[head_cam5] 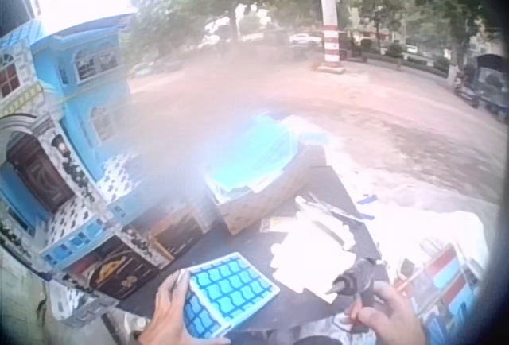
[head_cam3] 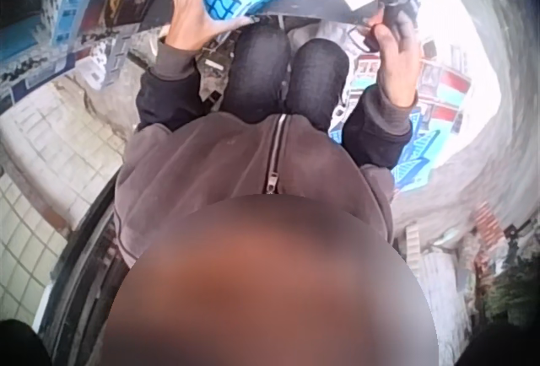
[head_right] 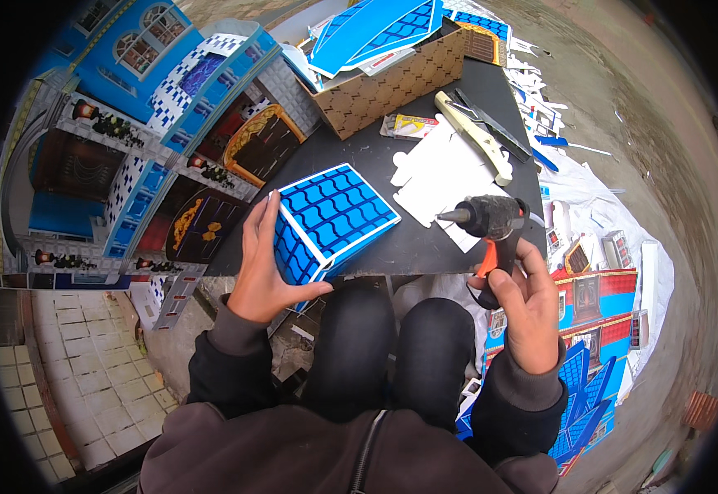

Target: The person assembles a paper model house by folding and gluing printed paper pieces. They use a hot glue gun to attach a blue roof piece to a white base, then fold and secure the side panels to form a small house structure.

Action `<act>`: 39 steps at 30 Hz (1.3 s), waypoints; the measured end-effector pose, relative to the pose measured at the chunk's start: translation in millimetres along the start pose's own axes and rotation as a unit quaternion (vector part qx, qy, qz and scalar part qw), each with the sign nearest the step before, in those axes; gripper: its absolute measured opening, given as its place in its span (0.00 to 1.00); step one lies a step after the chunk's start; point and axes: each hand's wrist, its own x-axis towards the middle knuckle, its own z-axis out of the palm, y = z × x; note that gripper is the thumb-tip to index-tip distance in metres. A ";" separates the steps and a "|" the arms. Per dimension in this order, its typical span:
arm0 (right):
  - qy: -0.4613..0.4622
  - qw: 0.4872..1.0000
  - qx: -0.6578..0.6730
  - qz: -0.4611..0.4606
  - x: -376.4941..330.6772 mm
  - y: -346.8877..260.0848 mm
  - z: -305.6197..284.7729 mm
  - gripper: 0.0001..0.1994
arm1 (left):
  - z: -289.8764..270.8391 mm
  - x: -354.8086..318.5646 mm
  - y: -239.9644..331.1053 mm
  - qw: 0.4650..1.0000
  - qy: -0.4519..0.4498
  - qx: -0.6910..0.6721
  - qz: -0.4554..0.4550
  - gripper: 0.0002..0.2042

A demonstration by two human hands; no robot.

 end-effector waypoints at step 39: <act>-0.052 0.973 -0.222 -0.030 -41.0 52.9 38.2 0.17 | -3.2 -4.7 -4.2 0.999 -0.047 0.008 0.009 0.73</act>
